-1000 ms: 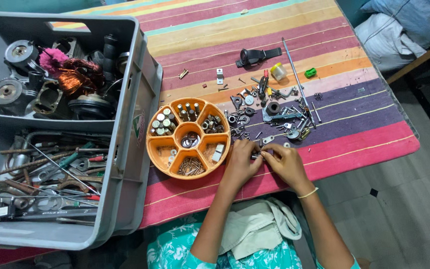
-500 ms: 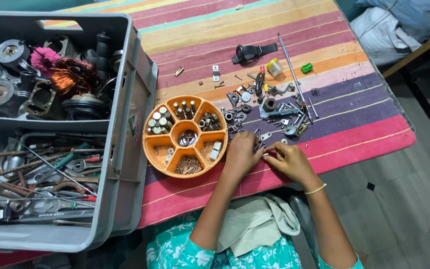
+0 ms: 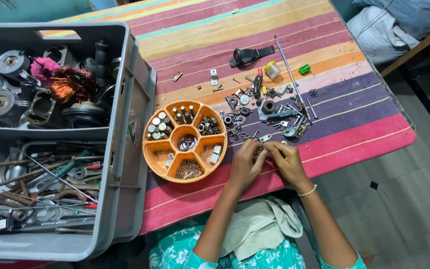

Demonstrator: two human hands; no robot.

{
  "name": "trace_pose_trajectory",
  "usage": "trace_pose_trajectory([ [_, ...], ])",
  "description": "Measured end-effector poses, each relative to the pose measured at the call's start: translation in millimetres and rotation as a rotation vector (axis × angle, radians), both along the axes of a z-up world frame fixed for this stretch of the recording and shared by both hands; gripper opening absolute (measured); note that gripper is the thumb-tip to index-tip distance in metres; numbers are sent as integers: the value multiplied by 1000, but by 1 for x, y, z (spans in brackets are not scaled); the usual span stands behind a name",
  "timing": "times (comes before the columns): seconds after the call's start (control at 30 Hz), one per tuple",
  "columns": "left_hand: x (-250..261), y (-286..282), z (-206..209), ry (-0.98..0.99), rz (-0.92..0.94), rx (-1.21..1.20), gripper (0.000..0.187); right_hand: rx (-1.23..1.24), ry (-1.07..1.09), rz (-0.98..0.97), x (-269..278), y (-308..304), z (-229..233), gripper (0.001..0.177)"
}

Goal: The person sorts small metal parts and fasteners from a pile on a striped tablecloth into compartments of an orange divided tray. They handle items one at a time, occasionally using a long metal rod to move pieces, and place sorted items into the tray sections.

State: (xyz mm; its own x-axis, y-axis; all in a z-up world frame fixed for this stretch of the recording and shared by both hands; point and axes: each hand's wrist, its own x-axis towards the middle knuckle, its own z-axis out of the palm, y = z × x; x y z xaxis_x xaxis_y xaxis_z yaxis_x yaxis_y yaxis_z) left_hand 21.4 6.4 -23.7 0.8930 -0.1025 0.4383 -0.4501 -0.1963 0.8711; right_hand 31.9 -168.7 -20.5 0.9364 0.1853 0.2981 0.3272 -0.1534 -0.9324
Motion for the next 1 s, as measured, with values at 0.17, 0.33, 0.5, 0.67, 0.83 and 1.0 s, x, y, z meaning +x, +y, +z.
trace_pose_trajectory([
  [0.17,17,2,-34,534,-383,-691,23,-162,45,-150,9,6,16,25],
  [0.33,17,2,-45,428,-180,-522,39,-555,-128,-70,75,54,43,23],
  [0.5,8,6,-17,187,104,-126,38,-929,-115,3,139,99,41,22],
  [0.67,-1,4,8,99,130,50,33,-966,-152,107,128,64,39,20],
  [0.83,-2,4,15,129,178,94,24,-934,-207,84,85,25,35,24],
  [1.0,-5,5,14,176,323,128,21,-805,-243,16,66,12,30,18],
])
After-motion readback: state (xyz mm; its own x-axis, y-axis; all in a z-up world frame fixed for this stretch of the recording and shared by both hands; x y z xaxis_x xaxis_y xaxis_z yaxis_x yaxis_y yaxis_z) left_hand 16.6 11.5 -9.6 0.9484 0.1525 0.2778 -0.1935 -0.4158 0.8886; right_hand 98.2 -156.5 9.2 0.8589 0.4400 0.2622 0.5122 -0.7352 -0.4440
